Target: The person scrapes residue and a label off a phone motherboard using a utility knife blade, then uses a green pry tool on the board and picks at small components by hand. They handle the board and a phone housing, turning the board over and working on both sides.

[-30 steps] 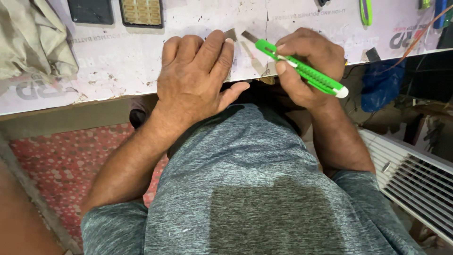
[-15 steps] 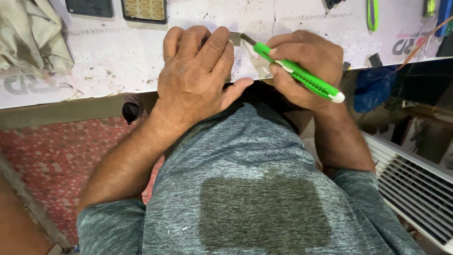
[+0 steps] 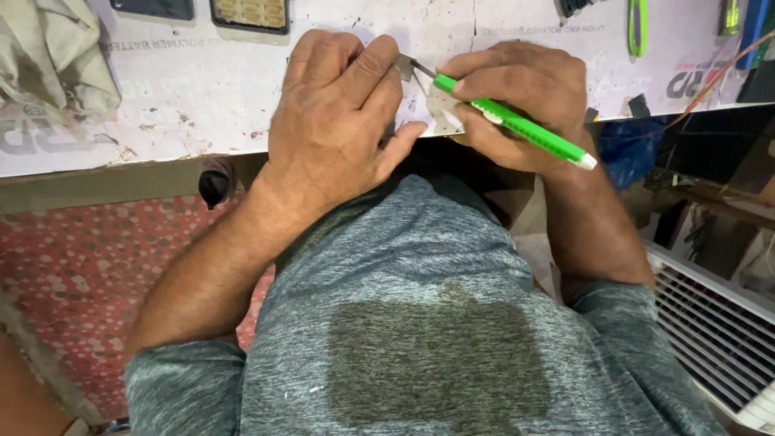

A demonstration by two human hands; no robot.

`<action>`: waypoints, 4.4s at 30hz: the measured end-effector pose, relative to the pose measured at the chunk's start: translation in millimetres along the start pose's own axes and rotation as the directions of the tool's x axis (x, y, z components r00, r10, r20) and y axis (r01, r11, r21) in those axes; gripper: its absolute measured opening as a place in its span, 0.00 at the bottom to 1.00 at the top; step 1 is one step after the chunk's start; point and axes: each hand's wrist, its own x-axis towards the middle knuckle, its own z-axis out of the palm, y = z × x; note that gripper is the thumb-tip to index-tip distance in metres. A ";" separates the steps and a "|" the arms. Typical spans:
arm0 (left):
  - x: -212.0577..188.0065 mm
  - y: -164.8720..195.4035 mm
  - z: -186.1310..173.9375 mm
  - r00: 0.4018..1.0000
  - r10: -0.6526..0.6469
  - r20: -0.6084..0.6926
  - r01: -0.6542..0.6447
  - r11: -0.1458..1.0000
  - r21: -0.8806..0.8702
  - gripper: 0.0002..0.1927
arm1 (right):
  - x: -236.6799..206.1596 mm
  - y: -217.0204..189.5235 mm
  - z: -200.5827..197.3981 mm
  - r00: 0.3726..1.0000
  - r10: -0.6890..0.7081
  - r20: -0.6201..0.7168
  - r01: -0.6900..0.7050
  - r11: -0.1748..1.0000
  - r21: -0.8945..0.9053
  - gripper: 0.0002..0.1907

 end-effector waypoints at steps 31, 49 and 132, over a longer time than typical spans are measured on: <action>28.6 -27.1 -25.2 0.994 0.109 0.025 -0.108 0.994 -0.014 0.18 | 10.3 5.3 15.9 0.995 0.081 -0.059 -0.085 0.995 -0.054 0.10; 21.2 -31.3 -16.1 0.994 0.105 0.008 -0.105 0.994 0.025 0.20 | 11.6 21.9 25.7 0.994 -0.007 -0.107 -0.003 0.996 -0.094 0.06; 25.5 -31.4 -21.0 0.990 0.133 -0.057 -0.132 0.991 0.015 0.05 | 16.6 -23.8 45.2 0.969 0.134 -0.208 -0.179 0.961 -0.211 0.15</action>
